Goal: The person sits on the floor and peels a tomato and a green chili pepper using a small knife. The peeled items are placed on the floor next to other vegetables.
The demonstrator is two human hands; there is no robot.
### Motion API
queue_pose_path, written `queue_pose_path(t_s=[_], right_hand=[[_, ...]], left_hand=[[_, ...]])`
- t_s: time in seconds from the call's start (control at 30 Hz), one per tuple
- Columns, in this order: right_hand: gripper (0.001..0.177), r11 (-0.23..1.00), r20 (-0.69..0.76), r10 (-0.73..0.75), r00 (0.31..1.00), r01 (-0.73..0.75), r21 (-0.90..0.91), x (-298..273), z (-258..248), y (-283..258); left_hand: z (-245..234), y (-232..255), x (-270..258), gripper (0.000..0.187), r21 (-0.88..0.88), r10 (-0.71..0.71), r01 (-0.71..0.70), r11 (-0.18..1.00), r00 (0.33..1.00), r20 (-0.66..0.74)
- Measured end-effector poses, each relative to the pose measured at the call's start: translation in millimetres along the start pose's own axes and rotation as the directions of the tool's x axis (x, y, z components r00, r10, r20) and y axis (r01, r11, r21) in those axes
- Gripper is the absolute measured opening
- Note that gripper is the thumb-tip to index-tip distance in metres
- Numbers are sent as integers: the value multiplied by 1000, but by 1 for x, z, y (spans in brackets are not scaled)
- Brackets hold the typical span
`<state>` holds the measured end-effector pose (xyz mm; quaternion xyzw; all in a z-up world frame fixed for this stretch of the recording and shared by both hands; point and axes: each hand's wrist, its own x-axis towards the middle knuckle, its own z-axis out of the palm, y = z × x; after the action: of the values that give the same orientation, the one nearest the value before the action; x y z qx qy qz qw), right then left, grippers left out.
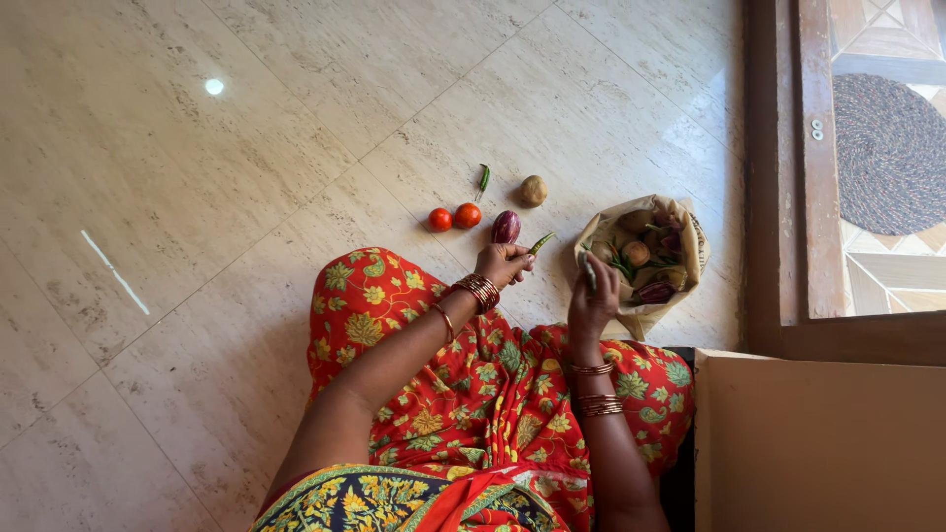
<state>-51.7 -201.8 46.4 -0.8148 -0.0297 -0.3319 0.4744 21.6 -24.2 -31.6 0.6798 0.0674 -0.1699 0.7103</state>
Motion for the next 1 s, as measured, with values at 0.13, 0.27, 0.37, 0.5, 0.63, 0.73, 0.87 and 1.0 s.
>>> queue_pose_path(t_s=[0.13,0.27,0.37,0.5,0.63,0.73,0.87,1.0], right_hand=[[35,996,210,-88,974,87,14,-21,16,-38],[40,982,304,-186,934,190,17,-32,23,-51],[40,978,267,-195,944,208,-22,-25,26,-43],[38,970,171,-193,966,214,-113,-11,28,-23],[34,997,114,54,992,-47,-61,3,23,-8],[38,997,126,-3,992,13,-73,1,21,-10],[44,983,232,-159,960,176,-56,-21,30,-29],[43,989,269,-111,957,134,-67,-25,34,-32]], left_hand=[[-9,1,-15,18,28,-9,10,1000,1000,-30],[-3,-13,-17,20,-23,90,-91,996,996,-17],[4,-20,-16,20,-83,88,-86,993,996,23],[10,-23,-21,20,-34,125,-122,992,987,105],[15,-20,-24,21,-42,136,-131,990,977,161],[15,-26,-19,22,-4,151,-152,988,980,131],[11,-36,-6,24,-30,178,-176,984,982,65],[6,-42,-3,26,-53,234,-232,971,971,48]])
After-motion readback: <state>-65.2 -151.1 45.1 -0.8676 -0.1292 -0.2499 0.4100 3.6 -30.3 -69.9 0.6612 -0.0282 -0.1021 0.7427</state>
